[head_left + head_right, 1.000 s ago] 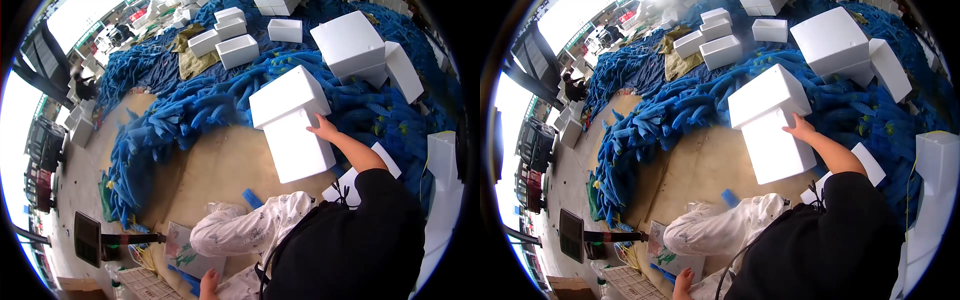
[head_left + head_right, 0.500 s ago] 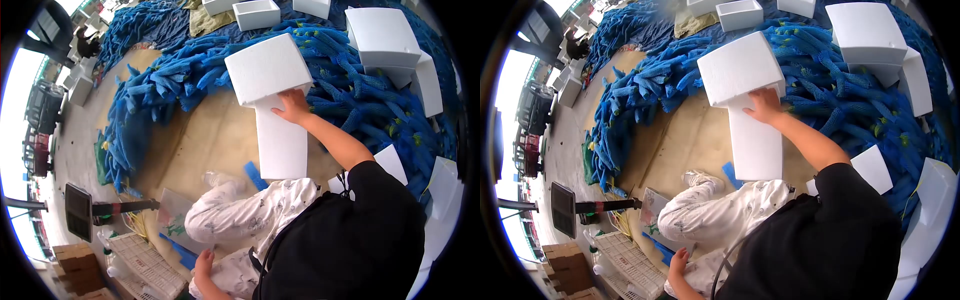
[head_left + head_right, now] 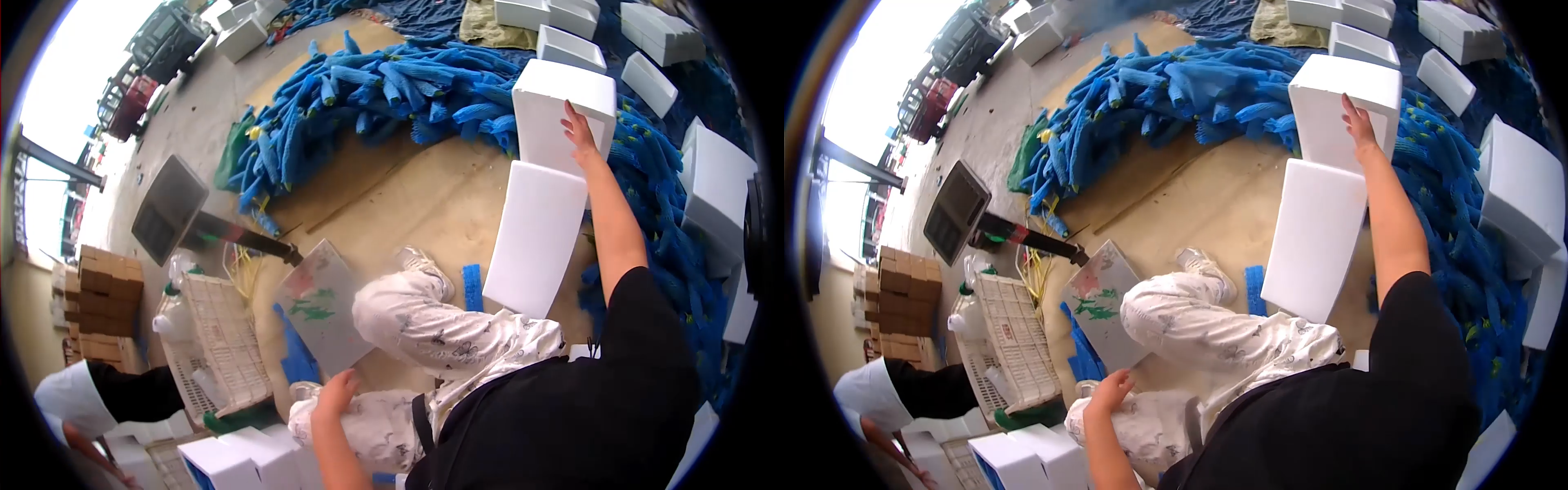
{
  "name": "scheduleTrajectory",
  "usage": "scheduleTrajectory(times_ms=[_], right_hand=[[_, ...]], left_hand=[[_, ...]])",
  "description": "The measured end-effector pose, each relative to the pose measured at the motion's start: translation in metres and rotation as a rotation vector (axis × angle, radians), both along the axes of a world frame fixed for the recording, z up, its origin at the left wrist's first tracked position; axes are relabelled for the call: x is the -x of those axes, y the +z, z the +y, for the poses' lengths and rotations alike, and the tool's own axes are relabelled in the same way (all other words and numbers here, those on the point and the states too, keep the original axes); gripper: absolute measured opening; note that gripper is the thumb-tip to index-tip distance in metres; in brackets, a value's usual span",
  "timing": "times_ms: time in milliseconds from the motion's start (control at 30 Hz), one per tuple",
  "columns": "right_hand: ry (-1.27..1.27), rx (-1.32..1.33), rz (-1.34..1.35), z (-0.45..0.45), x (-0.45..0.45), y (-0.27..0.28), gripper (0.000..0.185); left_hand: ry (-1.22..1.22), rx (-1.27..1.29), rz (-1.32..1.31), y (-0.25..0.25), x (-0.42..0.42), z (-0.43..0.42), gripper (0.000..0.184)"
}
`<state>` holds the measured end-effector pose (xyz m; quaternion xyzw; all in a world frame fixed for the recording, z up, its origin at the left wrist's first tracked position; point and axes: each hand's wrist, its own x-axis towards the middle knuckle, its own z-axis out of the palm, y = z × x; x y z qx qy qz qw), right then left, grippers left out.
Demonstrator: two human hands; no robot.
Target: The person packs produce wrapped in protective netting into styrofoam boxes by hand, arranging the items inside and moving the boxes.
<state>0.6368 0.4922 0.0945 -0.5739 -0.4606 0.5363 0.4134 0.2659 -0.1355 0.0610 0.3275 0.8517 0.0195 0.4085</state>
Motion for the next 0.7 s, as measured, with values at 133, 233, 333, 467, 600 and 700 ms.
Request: scheduleTrajectory(times_ms=[133, 233, 333, 467, 600, 700], right_hand=[[0.737, 0.084, -0.876, 0.046, -0.050, -0.104, 0.094], [0.537, 0.096, -0.044, 0.053, -0.056, -0.063, 0.081], [-0.018, -0.101, 0.459, 0.033, 0.002, 0.018, 0.070], [-0.019, -0.167, 0.554, 0.111, 0.031, 0.017, 0.054], [0.418, -1.091, -0.325, 0.004, 0.160, 0.047, 0.034], [0.825, -1.248, -1.043, -0.169, 0.246, 0.086, 0.035]], left_hand=[[0.103, -0.095, 0.029, 0.006, -0.013, -0.026, 0.045], [0.063, -0.098, 0.078, -0.014, -0.012, -0.044, 0.041], [0.041, -0.010, 0.072, -0.024, -0.011, -0.050, 0.039], [0.110, 0.038, 0.074, -0.011, -0.015, -0.047, 0.039], [0.173, -0.245, 0.136, 0.022, -0.026, -0.044, 0.041], [0.222, -0.508, 0.295, 0.075, -0.015, -0.045, 0.039]])
